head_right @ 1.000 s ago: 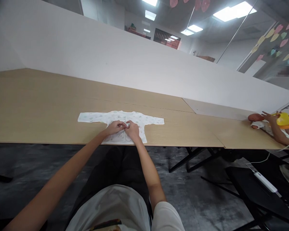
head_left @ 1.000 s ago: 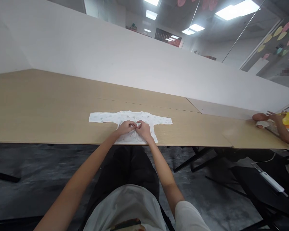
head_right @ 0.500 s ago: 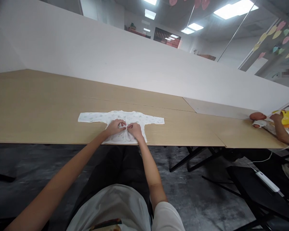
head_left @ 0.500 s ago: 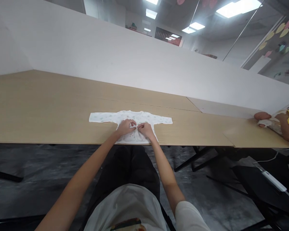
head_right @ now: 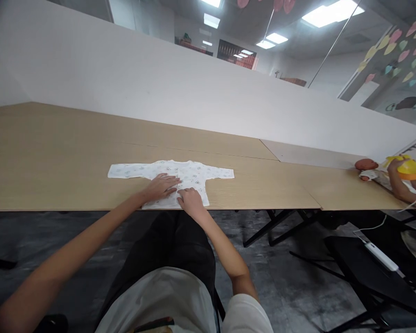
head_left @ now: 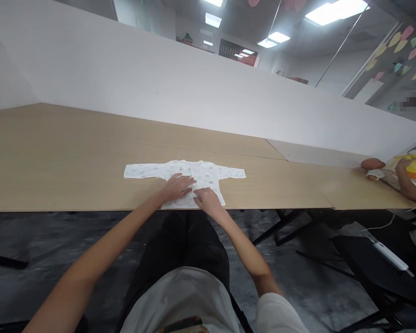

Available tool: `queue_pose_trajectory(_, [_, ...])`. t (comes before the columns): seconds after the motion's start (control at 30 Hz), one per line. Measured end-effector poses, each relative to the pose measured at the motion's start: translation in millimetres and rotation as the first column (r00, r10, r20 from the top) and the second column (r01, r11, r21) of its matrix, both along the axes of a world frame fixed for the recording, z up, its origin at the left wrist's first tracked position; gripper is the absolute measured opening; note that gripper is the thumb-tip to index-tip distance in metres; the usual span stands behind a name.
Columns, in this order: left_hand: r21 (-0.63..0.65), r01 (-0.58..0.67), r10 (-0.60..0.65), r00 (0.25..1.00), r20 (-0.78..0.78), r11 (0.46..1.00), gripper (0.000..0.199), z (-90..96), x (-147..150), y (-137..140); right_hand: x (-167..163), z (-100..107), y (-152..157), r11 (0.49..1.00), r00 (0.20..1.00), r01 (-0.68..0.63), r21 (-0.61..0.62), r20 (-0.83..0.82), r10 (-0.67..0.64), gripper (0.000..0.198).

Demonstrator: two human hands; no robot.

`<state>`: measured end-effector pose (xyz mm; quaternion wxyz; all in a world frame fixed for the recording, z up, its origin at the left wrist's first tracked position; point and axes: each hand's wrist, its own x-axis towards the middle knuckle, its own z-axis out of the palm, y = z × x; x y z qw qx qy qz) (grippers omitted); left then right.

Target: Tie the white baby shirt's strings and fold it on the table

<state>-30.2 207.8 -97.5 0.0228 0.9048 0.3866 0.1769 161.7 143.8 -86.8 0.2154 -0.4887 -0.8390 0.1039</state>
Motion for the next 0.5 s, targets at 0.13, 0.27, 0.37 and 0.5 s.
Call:
queue_pose_trajectory(0.13, [0.078,-0.07,0.078,0.991,-0.112,0.995,0.042,7.3,-18.2,14.0,12.8,10.3,17.1,0.997,0.998,-0.049,-0.066,-0.029,0.047,0.022])
queue_pose_trajectory(0.27, [0.068,-0.33,0.337,0.925,-0.173,0.941,0.044,19.9,-50.2,48.9,31.5,28.8,86.2,0.994,0.988,0.109,-0.015,-0.109,-0.11,0.022])
queue_pose_trajectory(0.37, [-0.019,-0.519,0.504,0.838,-0.209,0.855,0.047,21.3,-72.6,71.4,43.7,29.6,138.3,0.969,0.969,0.245,-0.026,-0.01,-0.245,0.024])
queue_pose_trajectory(0.5, [-0.087,-0.586,0.571,0.807,-0.152,0.805,0.045,18.3,-86.9,81.7,53.6,16.4,169.7,0.953,0.944,0.3,-0.049,0.158,-0.289,0.022])
